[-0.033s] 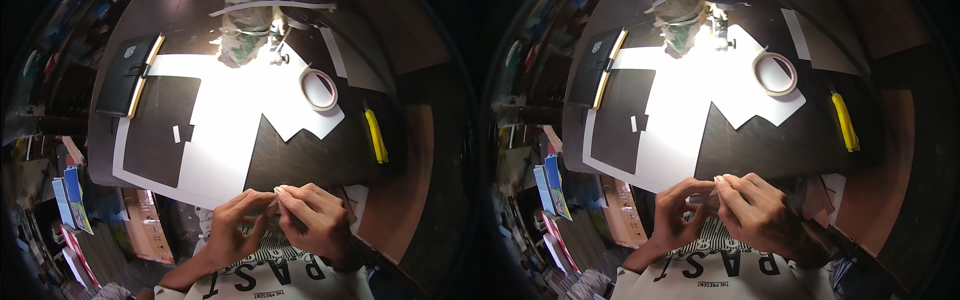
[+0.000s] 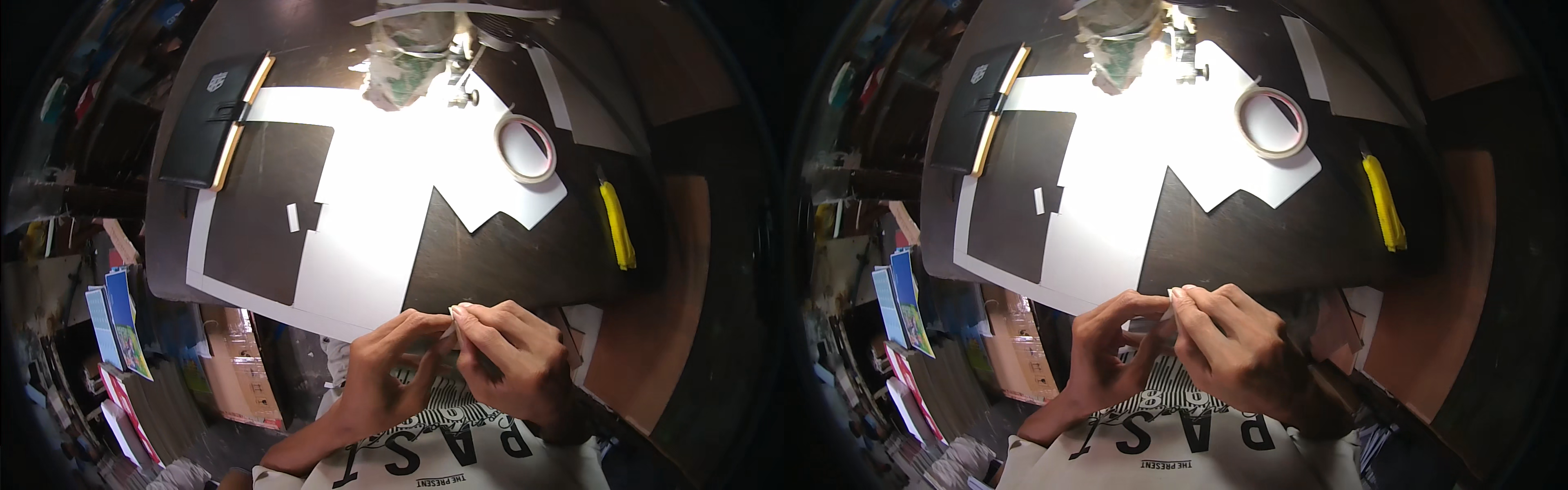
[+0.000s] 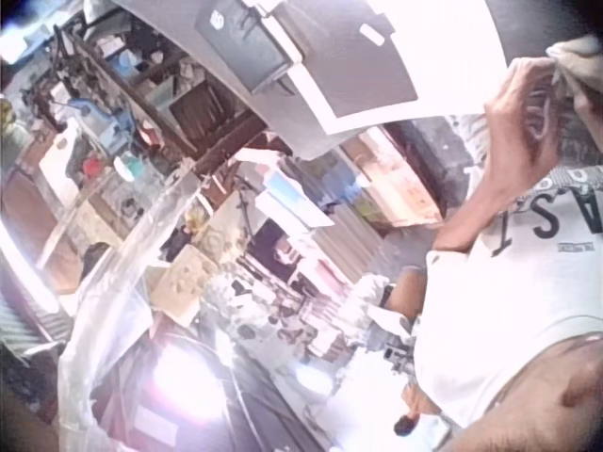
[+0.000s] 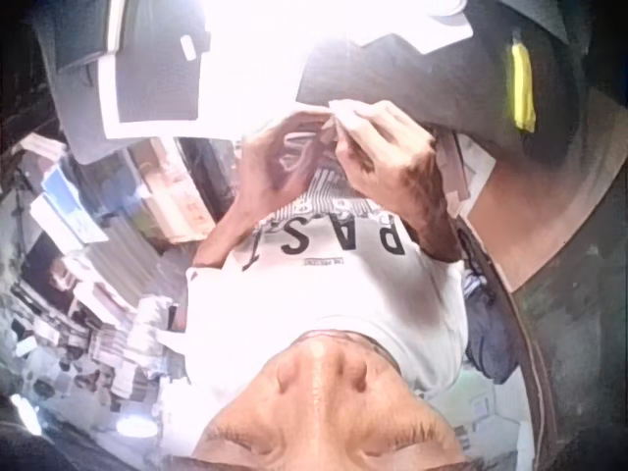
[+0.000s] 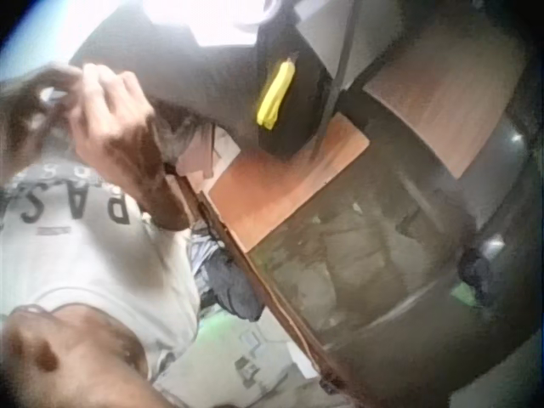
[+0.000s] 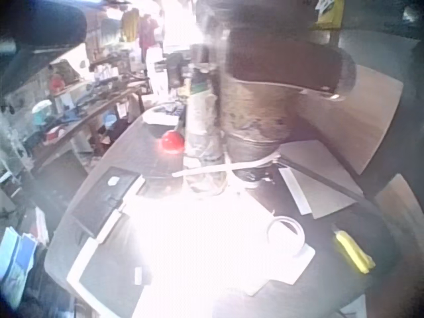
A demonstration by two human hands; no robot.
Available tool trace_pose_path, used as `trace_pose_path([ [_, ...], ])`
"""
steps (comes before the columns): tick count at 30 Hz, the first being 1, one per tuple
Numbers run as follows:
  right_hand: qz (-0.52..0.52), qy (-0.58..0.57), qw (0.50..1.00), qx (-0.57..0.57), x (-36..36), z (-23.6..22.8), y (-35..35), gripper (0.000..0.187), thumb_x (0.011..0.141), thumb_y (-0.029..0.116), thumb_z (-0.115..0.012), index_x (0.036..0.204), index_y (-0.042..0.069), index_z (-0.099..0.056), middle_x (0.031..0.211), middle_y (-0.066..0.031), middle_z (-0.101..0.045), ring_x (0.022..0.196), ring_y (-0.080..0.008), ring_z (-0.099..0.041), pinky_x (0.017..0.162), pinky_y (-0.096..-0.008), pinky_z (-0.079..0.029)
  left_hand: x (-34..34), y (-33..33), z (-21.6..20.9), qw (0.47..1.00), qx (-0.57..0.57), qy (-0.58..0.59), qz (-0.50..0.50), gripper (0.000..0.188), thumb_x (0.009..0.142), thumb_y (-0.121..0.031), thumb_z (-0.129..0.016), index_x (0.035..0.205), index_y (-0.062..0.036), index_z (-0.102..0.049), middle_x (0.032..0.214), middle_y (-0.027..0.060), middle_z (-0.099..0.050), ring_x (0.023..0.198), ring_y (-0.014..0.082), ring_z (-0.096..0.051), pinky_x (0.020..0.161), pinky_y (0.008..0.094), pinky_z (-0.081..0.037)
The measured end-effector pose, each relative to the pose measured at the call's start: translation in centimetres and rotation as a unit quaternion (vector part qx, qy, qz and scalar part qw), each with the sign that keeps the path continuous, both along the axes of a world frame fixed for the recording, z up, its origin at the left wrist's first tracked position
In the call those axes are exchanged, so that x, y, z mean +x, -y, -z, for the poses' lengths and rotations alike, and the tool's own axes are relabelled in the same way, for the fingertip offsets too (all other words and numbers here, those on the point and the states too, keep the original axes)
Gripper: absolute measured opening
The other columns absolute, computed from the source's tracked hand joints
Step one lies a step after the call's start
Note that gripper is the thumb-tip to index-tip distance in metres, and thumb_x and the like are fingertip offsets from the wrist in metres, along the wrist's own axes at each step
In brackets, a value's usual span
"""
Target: The person measures, marks, and cuts white cardstock and applies adhesive tape to a black notebook cover while working at a table with a machine.
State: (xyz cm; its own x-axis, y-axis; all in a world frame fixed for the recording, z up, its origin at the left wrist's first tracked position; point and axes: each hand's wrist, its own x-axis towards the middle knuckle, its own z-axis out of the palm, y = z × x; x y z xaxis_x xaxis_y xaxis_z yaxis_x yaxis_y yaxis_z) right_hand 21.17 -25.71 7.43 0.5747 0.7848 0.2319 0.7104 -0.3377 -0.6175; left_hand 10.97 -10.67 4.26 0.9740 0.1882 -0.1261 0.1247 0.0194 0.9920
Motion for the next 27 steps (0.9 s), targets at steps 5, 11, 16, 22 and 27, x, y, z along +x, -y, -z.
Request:
trace_pose_path([
  [5, -0.015, -0.006, 1.000, 0.011, 0.1, 0.4, -0.9, 0.034, 0.075, -0.013, -0.070, 0.109, -0.008, -0.069, 0.099, -0.0163, -0.071, 0.082, -0.0273, -0.071, 0.069, -0.0337, -0.060, -0.6, -1.3, 0.1, 0.999, -0.006, -0.023, -0.027, 0.037, 0.087, 0.014, -0.062, 0.121, 0.0000, -0.064, 0.104, 0.0104, -0.069, 0.100, 0.0186, -0.071, 0.079, 0.0312, -0.064],
  [11, -0.046, 0.006, 0.998, 0.029, -0.3, 1.0, -2.4, 0.033, 0.078, -0.014, -0.069, 0.111, -0.008, -0.068, 0.098, -0.0164, -0.070, 0.082, -0.0260, -0.070, 0.069, -0.0337, -0.059, -1.8, -3.4, -0.2, 0.997, -0.041, -0.048, -0.051, 0.036, 0.087, 0.014, -0.061, 0.120, -0.0003, -0.066, 0.104, 0.0102, -0.069, 0.102, 0.0185, -0.070, 0.085, 0.0344, -0.063],
  [16, 0.173, -0.114, 0.978, -0.023, 0.6, 0.4, 0.2, 0.025, 0.081, -0.014, -0.066, 0.101, 0.000, -0.072, 0.093, -0.0140, -0.071, 0.079, -0.0242, -0.071, 0.066, -0.0306, -0.056, -3.5, -12.3, 0.8, 0.970, 0.145, 0.044, -0.192, 0.054, 0.082, 0.026, -0.045, 0.124, -0.0010, -0.067, 0.112, 0.0095, -0.066, 0.103, 0.0201, -0.067, 0.095, 0.0350, -0.057],
  [22, -0.043, -0.005, 0.990, -0.135, -1.8, 2.3, -5.8, 0.060, 0.075, 0.001, -0.075, 0.133, 0.010, -0.063, 0.137, -0.0171, -0.060, 0.131, -0.0355, -0.055, 0.114, -0.0506, -0.037, 1.0, -18.4, 1.7, 0.967, 0.182, -0.051, -0.172, 0.018, 0.092, -0.002, -0.071, 0.109, -0.0003, -0.072, 0.093, 0.0081, -0.073, 0.089, 0.0129, -0.070, 0.082, 0.0264, -0.056],
  [27, -0.099, 0.087, 0.987, -0.096, -0.7, 5.6, -2.3, 0.053, 0.077, -0.004, -0.071, 0.127, 0.014, -0.070, 0.139, -0.0203, -0.059, 0.133, -0.0406, -0.054, 0.110, -0.0531, -0.045, 2.9, -16.8, 2.2, 0.974, 0.165, -0.091, -0.124, 0.022, 0.091, -0.007, -0.074, 0.111, 0.0001, -0.072, 0.094, 0.0092, -0.073, 0.088, 0.0116, -0.070, 0.084, 0.0265, -0.057],
])
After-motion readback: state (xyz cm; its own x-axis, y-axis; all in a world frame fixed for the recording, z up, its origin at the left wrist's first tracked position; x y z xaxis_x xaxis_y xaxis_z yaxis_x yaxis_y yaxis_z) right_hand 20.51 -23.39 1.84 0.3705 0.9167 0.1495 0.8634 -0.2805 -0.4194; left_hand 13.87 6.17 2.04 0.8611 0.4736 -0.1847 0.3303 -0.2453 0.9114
